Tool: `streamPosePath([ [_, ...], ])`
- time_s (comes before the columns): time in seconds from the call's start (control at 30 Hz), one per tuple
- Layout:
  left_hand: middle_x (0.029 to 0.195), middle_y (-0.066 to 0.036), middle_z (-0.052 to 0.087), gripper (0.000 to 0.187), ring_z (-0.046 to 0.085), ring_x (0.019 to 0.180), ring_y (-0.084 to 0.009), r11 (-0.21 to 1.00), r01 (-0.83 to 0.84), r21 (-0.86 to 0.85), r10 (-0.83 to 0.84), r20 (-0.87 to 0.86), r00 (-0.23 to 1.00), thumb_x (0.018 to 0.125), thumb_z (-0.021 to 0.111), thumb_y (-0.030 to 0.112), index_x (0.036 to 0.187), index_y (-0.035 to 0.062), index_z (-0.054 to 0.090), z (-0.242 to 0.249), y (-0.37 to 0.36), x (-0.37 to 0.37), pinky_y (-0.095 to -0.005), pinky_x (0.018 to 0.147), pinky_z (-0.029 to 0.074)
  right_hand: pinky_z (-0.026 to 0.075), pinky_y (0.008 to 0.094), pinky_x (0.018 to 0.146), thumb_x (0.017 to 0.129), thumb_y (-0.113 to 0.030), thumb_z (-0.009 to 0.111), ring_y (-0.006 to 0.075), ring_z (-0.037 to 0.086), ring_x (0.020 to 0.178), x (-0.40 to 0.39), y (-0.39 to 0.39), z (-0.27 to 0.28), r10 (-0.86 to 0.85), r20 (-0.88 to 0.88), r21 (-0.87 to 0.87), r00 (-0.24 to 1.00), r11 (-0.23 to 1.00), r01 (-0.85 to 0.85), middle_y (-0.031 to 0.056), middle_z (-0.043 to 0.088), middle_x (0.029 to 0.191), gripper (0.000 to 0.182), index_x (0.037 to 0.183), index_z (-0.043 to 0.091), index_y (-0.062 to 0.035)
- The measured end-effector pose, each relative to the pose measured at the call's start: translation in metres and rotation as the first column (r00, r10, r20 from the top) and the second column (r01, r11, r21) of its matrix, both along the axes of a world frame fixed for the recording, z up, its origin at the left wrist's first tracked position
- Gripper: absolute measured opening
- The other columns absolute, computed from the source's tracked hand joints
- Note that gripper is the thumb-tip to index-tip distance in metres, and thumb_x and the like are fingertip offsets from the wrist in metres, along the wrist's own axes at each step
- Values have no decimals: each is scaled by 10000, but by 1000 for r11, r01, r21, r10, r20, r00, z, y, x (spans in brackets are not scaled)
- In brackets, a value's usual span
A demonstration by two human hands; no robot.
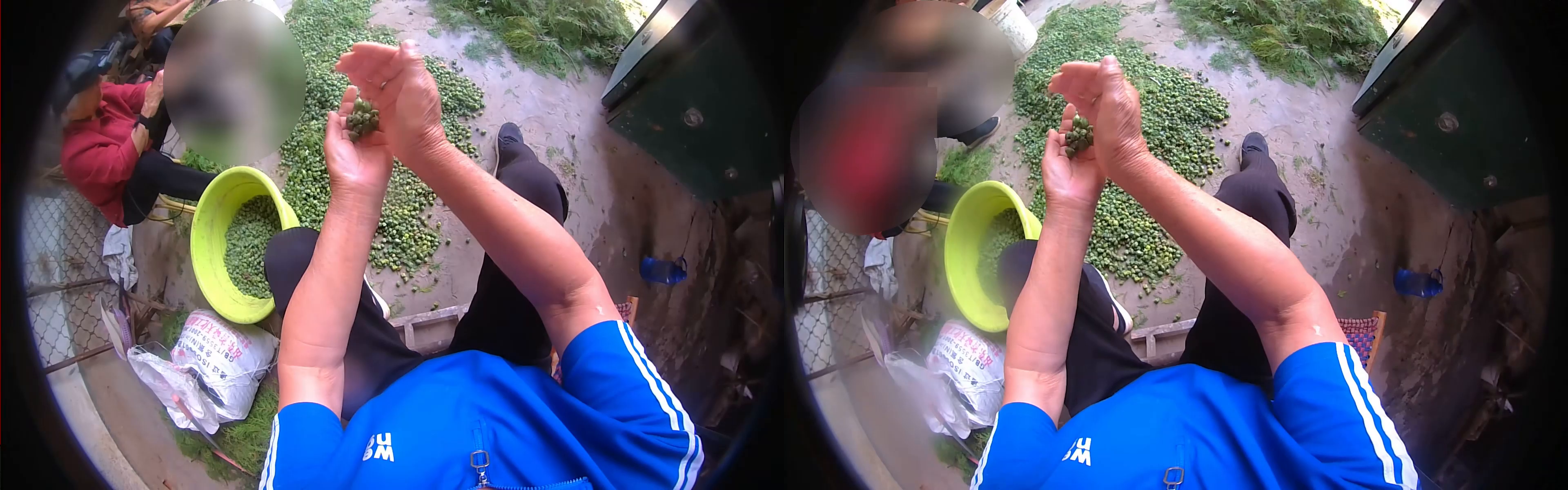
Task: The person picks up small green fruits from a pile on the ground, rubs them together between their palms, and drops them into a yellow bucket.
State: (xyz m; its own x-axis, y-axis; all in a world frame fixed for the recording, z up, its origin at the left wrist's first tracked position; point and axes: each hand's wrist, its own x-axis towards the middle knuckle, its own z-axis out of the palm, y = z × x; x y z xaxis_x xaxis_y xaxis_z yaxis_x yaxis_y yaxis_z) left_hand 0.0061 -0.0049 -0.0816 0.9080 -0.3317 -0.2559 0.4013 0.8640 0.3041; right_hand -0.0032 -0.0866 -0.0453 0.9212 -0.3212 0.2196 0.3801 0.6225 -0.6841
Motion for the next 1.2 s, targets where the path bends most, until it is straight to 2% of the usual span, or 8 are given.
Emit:
streamPosePath([
  [0.17,1214,-228,526,478,484,1177,-372,984,48,-169,-30,109,994,1012,194,337,1189,-22,454,0,1,4,-526,1032,373,420,348,948,971,-256,375,209,598,1013,6,-31,3,-287,-125,-105,950,956,275,106,629,1071,329,1079,574,-19],
  [0.3,1257,-251,493,510,441,1222,-395,984,56,-170,-34,131,991,1014,151,331,1203,-47,435,2,3,5,-544,1057,339,455,339,899,936,-157,464,189,591,1026,6,-42,-3,-209,-255,-102,944,977,189,92,620,1099,224,1098,574,-47],
  [0.73,1222,-309,466,461,461,1181,-417,977,59,-203,-33,131,991,1015,207,326,1212,-51,386,-5,14,14,-537,1016,398,456,281,792,871,-155,576,122,576,895,1,-34,-15,-116,-163,-326,980,944,58,33,653,960,172,977,666,-55],
  [0.8,1156,-333,479,439,508,1105,-416,990,-11,-141,16,36,999,1013,235,333,1163,-48,393,0,21,17,-519,984,436,452,285,783,875,-196,580,118,579,892,0,-31,-14,-115,-160,-349,980,936,53,26,657,973,196,986,669,-61],
  [0.93,1188,-333,428,474,536,1021,-450,933,-210,-293,184,-115,976,996,327,359,1262,-25,249,16,73,43,-554,875,489,470,332,842,904,-210,553,186,612,976,4,-37,-12,-38,-254,-280,966,959,-36,69,650,1061,221,1035,635,-53],
  [1.03,1218,-314,433,756,612,914,-386,740,-431,-517,471,-59,880,921,366,571,1376,13,134,31,143,67,-494,784,558,490,345,860,927,-212,516,210,605,1017,4,-38,-12,4,-274,-270,962,959,-81,93,634,1088,248,1059,613,-26],
  [1.1,1256,-309,429,920,621,931,-378,631,-650,-424,547,-352,760,846,380,687,1418,36,72,30,175,70,-475,784,567,495,345,857,931,-209,506,212,603,1022,3,-38,-13,40,-282,-255,959,960,-115,98,628,1101,257,1076,602,-19],
  [1.2,1204,-297,483,880,608,958,-382,728,-531,-433,456,-273,847,875,349,655,1438,48,50,25,155,59,-478,813,556,500,344,857,939,-199,489,216,601,1030,4,-36,-14,77,-301,-227,950,962,-150,108,613,1127,275,1113,578,-5],
])
